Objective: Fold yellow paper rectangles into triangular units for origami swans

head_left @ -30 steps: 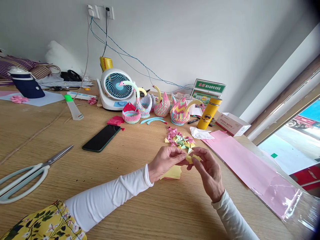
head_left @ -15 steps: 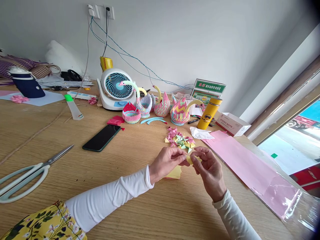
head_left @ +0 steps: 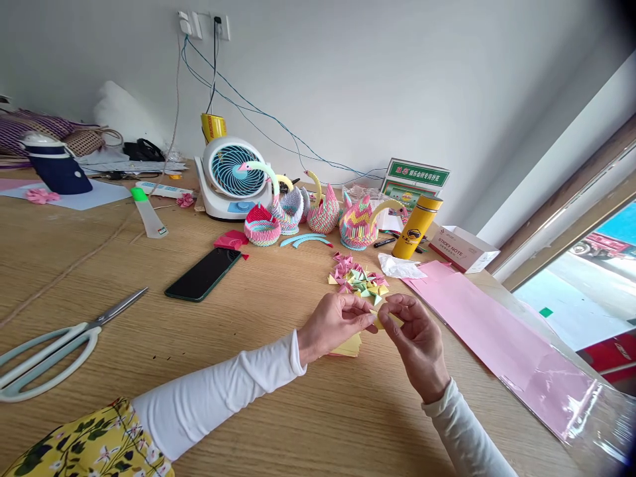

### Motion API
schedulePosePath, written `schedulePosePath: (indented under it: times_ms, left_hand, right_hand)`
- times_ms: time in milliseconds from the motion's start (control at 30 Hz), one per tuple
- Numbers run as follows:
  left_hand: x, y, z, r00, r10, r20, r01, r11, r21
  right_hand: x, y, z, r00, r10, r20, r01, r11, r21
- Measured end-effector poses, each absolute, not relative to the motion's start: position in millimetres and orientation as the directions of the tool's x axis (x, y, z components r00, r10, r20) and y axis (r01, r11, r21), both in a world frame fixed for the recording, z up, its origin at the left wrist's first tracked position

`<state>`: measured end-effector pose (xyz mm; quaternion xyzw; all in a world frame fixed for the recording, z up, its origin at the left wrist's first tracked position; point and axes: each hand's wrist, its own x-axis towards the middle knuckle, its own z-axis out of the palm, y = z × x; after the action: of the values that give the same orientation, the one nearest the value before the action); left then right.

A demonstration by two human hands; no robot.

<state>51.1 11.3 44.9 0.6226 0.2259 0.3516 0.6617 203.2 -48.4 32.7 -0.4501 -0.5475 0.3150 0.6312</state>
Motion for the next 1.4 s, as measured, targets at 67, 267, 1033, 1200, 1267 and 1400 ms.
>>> schedulePosePath:
  times_ms: [67, 267, 1033, 1200, 1267, 1400]
  left_hand:
    - [50.7, 12.4, 44.2, 0.668, 0.734, 0.123, -0.176, -0.005, 0.984]
    - [49.9, 11.8, 45.7, 0.638, 0.761, 0.12, -0.125, -0.052, 0.991]
    - [52.4, 11.6, 33.8, 0.507, 0.817, 0.274, -0.187, -0.206, 0.961]
    - [52.7, 13.2, 35.7, 0.485, 0.842, 0.236, -0.169, -0.175, 0.97]
    - [52.6, 15.1, 35.7, 0.478, 0.851, 0.218, -0.196, -0.138, 0.971]
    - [52.8, 19.0, 32.3, 0.497, 0.843, 0.203, -0.248, -0.087, 0.965]
  right_hand:
    - [202.7, -48.5, 32.2, 0.195, 0.887, 0.419, 0.1, 0.407, -0.908]
    - [200.1, -48.9, 32.0, 0.161, 0.884, 0.439, 0.119, 0.424, -0.898]
    - [194.4, -44.8, 29.0, 0.259, 0.93, 0.261, 0.006, 0.269, -0.963]
    - [192.3, -39.7, 21.1, 0.305, 0.912, 0.273, -0.02, 0.293, -0.956]
    - [191.5, -38.6, 19.7, 0.348, 0.898, 0.269, -0.027, 0.296, -0.955]
    - [190.6, -37.5, 16.7, 0.385, 0.886, 0.258, -0.062, 0.304, -0.951]
